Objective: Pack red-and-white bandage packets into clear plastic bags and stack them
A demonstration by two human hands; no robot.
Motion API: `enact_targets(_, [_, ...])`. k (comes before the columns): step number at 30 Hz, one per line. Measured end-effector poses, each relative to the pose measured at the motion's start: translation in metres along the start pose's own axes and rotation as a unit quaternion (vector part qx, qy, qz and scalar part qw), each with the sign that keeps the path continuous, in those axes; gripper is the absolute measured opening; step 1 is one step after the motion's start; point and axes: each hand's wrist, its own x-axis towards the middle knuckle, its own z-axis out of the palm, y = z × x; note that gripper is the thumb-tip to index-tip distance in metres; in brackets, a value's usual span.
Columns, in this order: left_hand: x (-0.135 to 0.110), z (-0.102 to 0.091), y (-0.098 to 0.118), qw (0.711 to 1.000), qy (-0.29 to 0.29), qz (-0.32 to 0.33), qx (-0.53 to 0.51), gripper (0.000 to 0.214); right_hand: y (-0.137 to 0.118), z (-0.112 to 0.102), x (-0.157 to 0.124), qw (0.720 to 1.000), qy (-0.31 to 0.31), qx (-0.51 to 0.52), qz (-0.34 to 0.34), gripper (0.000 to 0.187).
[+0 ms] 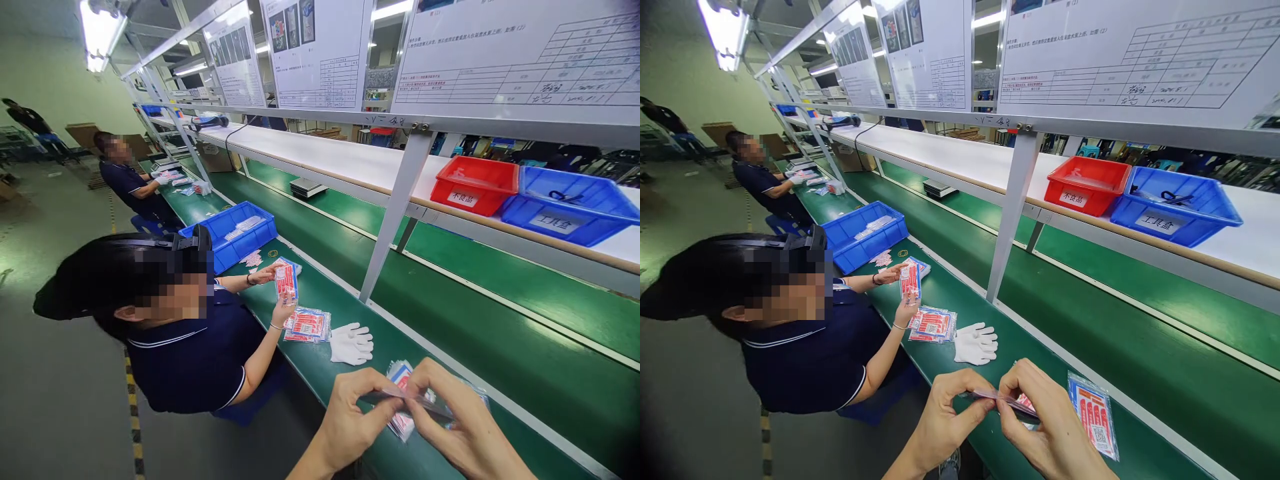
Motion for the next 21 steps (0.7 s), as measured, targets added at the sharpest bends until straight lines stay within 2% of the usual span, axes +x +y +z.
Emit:
enact_targets(11, [0.002, 0.008, -0.001, 1.0, 0.012, -0.007, -0.023, 0.011, 0.006, 0.001, 0.0, 1.0, 0.017, -0.001, -0.013, 0.016])
enact_targets(15, [-0.002, 0.009, -0.008, 0.997, 0.05, -0.008, -0.051, 0.018, 0.01, -0.003, -0.004, 0.999, 0.029, 0.022, 0.021, 0.018])
enact_targets(18, [-0.005, 0.006, -0.015, 0.994, 0.078, -0.012, -0.072, 0.021, 0.028, -0.015, -0.013, 0.995, 0.046, 0.057, 0.067, 0.022])
enact_targets(21, [-0.006, -0.002, -0.019, 0.986, 0.113, -0.024, -0.123, 0.021, 0.065, -0.03, -0.029, 0.985, 0.09, 0.108, 0.103, 0.025])
